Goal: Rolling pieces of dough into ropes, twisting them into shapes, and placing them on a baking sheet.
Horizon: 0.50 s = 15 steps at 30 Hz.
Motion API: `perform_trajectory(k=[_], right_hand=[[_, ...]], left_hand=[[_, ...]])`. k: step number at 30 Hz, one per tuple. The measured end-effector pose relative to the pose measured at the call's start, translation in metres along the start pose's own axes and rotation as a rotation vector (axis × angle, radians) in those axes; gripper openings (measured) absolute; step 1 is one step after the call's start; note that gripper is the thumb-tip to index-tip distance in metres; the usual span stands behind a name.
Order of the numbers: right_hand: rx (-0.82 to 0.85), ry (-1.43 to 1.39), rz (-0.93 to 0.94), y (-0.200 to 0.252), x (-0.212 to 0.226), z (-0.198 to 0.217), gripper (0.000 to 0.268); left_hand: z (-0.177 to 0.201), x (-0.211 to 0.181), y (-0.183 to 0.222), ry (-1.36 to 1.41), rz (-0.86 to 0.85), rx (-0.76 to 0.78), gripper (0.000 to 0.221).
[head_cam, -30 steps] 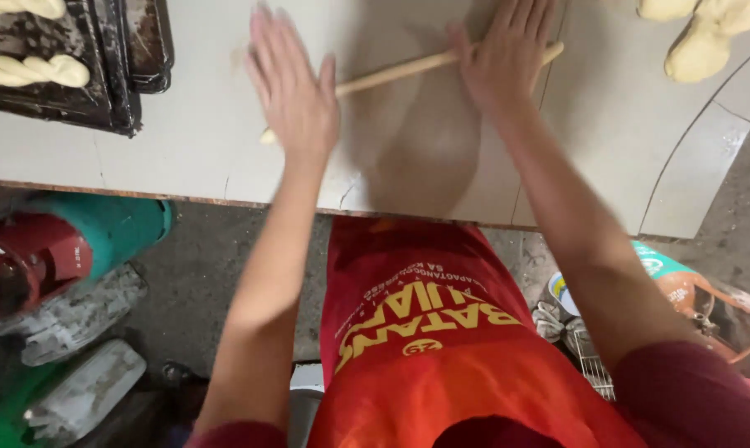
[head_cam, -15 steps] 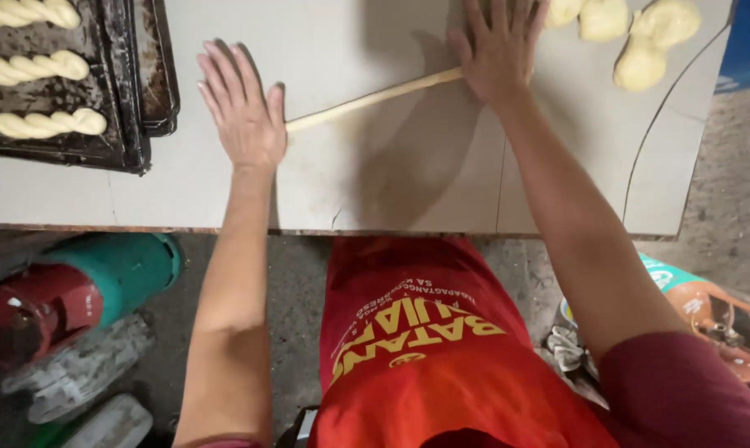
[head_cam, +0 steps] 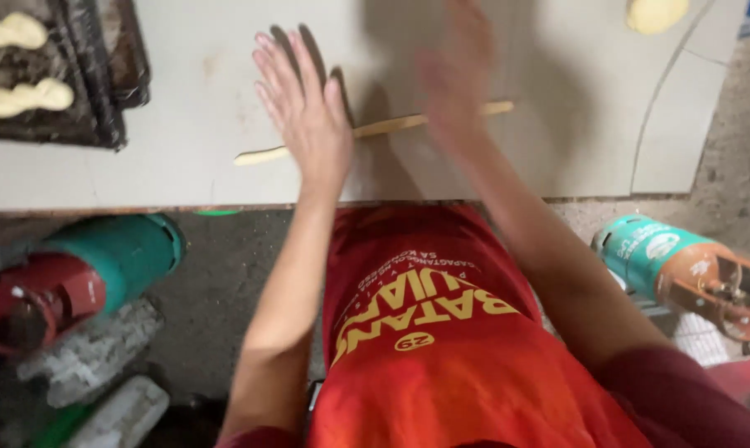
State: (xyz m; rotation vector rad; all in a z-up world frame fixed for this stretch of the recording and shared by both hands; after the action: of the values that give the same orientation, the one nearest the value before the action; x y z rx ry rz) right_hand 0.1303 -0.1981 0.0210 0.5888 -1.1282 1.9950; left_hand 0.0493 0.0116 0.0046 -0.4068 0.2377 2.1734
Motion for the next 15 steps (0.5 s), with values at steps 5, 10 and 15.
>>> perform_trajectory(k=[5,10,15], right_hand=[[0.669,0.324,0.145,0.038,0.019,-0.048,0.101],[0.754,0.454,0.122,0.12,0.011,0.01,0.109],[0.735,0.63,-0.041,0.024,-0.08,0.002,0.101]], left_hand=[[-0.047,0.031,0.038,-0.587,0.143,-0.027,0.073],[0.002,0.047,0.084,-0.222,0.063,0.197,0.067],[0.005,0.046,-0.022,-0.077,0.008,0.17,0.07]])
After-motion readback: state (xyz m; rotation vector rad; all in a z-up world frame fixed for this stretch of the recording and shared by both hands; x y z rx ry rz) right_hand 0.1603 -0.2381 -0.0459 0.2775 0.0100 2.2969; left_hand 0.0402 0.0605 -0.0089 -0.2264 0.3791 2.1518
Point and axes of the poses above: each hand's wrist, its own y-axis away from the middle knuckle, its own z-axis out of the back of the hand, x = y × z, the point moved 10 cm from there along -y, towards the middle knuckle, and after that the axes turned 15 degrees about z, right-handed, at the moved point
